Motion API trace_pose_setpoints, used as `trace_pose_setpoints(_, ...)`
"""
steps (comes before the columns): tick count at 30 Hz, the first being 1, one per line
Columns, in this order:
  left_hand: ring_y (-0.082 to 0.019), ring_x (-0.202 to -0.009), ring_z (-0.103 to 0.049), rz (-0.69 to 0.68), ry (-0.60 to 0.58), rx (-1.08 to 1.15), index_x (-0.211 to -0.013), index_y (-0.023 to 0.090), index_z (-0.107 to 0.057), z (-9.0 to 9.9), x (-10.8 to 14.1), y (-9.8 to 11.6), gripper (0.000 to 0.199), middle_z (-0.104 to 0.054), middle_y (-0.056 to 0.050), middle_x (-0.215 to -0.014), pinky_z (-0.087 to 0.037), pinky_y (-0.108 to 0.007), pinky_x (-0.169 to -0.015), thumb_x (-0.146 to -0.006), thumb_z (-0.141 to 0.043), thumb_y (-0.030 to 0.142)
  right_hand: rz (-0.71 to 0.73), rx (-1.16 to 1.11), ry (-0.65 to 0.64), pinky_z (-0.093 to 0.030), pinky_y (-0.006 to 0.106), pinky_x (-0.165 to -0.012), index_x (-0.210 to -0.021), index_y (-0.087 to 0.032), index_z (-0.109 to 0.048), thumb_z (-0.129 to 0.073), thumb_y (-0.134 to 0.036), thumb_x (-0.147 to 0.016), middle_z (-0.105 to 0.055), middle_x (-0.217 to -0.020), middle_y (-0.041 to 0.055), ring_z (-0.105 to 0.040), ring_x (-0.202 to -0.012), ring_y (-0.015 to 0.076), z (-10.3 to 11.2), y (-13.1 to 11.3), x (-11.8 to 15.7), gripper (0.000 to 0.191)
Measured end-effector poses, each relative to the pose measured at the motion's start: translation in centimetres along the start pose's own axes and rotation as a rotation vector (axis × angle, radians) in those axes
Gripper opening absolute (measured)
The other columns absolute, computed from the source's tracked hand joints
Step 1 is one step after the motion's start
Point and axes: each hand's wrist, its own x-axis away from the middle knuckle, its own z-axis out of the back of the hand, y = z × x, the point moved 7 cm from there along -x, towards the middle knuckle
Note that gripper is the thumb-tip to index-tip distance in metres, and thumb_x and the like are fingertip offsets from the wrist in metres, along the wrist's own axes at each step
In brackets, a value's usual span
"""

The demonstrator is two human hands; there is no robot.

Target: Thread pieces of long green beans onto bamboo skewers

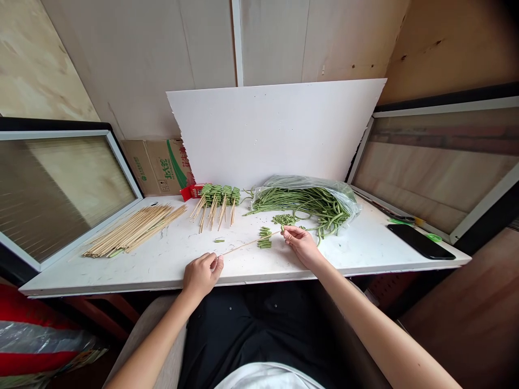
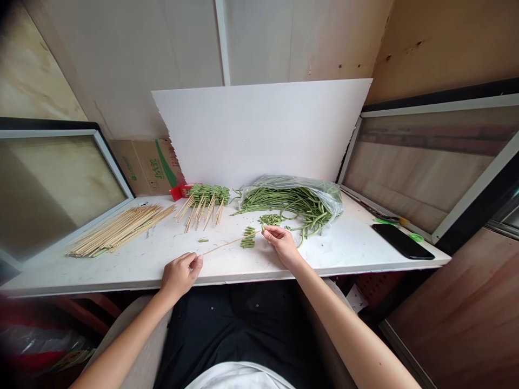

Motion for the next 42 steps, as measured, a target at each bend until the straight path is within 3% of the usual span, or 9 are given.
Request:
trace_pose_setpoints(13, -0.019, -0.064, -0.054, 0.005, -0.004, -0.014, -0.068, 0.022, -0.052, 0.1, -0.1, 0.2, 0.041, -0.062, -0.004, -0.069, -0.027, -0.030, -0.061, -0.102, -0.046, 0.044, -0.005, -0.055, 0.018, -0.049, 0.034, -0.074, -0.091, -0.027, -0.080, -0.097, -0.053, -0.057, -0.074, -0.089, 0.0027, -0.062, -0.078, 0.0188, 0.0, -0.1, 0.1, 0.046)
trace_pose_setpoints(23, -0.020, -0.064, -0.055, -0.044, -0.037, -0.010, -0.072, 0.022, -0.057, 0.2, -0.2, 0.4, 0.037, -0.064, -0.005, -0.073, -0.027, -0.030, -0.061, -0.102, -0.047, 0.042, 0.073, -0.032, 0.060, -0.050, 0.040, -0.087, -0.078, -0.026, -0.079, -0.098, -0.050, -0.057, -0.075, -0.093, 0.0052, -0.066, -0.095, 0.0256, 0.8, 0.5, -0.6, 0.037)
trace_pose_setpoints(42, -0.018, -0.066, -0.055, -0.121, 0.045, -0.099, -0.076, 0.021, -0.058, 0.4, 0.2, 0.8, 0.036, -0.063, -0.003, -0.075, -0.030, -0.030, -0.061, -0.106, -0.045, 0.039, 0.138, 0.067, 0.091, -0.053, 0.039, -0.080, -0.077, -0.023, -0.079, -0.099, -0.053, -0.055, -0.075, -0.091, 0.0079, -0.066, -0.084, 0.0236, 0.4, -0.4, -0.1, 0.042)
